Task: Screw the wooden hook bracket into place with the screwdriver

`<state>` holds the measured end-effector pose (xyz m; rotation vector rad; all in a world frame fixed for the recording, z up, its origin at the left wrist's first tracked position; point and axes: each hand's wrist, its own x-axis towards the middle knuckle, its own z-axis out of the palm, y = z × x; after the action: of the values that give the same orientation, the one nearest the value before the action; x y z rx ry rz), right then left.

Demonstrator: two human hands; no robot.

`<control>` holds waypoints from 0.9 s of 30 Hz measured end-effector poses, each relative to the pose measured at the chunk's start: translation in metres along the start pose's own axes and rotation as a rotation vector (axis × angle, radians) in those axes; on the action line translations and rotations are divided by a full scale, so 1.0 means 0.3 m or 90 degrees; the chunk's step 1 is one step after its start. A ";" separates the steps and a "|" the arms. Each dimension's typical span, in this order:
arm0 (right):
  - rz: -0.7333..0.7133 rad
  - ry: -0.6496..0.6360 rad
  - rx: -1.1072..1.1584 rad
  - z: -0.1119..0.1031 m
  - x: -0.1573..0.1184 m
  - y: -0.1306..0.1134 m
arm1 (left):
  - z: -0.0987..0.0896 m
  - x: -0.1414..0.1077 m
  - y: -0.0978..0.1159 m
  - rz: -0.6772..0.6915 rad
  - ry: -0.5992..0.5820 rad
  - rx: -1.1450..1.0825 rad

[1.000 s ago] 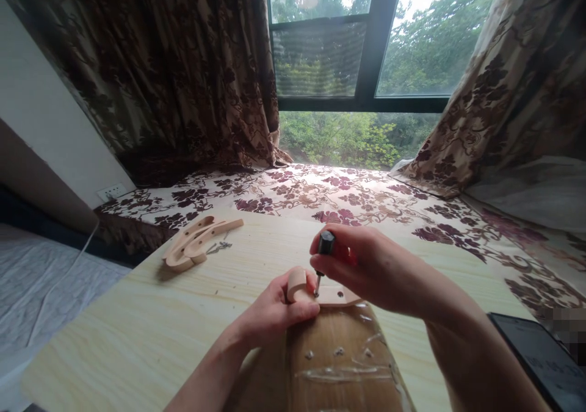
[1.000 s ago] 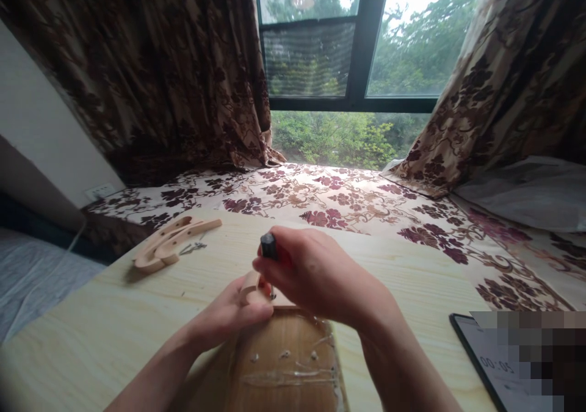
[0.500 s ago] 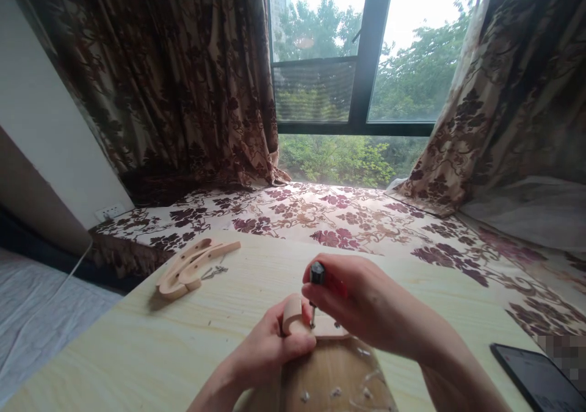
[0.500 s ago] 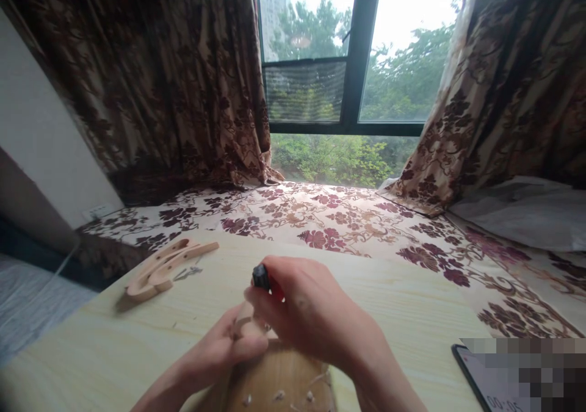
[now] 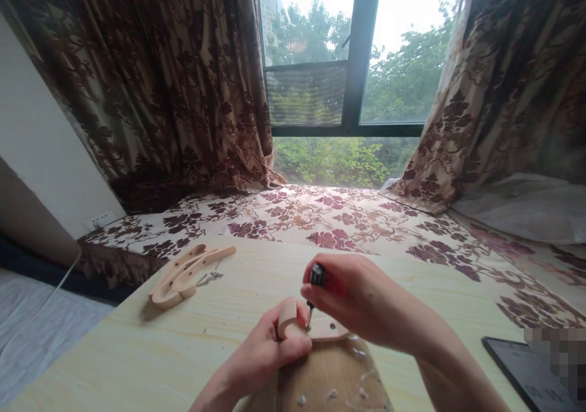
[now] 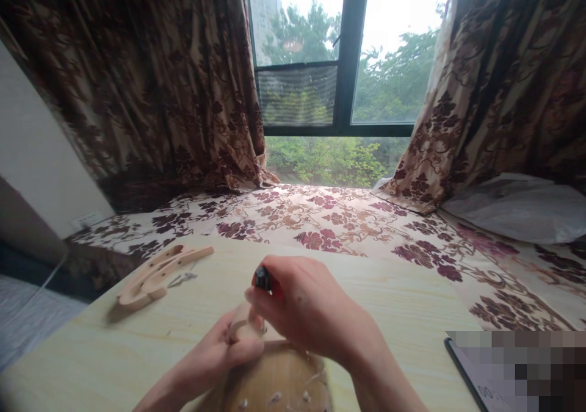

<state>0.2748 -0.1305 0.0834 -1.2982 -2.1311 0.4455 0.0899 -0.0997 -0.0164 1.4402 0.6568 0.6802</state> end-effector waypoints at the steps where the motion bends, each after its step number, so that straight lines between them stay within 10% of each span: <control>1: 0.008 0.008 -0.012 0.004 0.003 0.001 | -0.001 0.000 0.000 0.001 0.001 0.001; 27: -0.012 -0.016 0.008 0.000 0.007 -0.019 | 0.007 0.001 0.005 -0.021 0.019 0.013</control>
<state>0.2702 -0.1314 0.0872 -1.2718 -2.1563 0.4694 0.0917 -0.1009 -0.0150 1.4376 0.7114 0.6724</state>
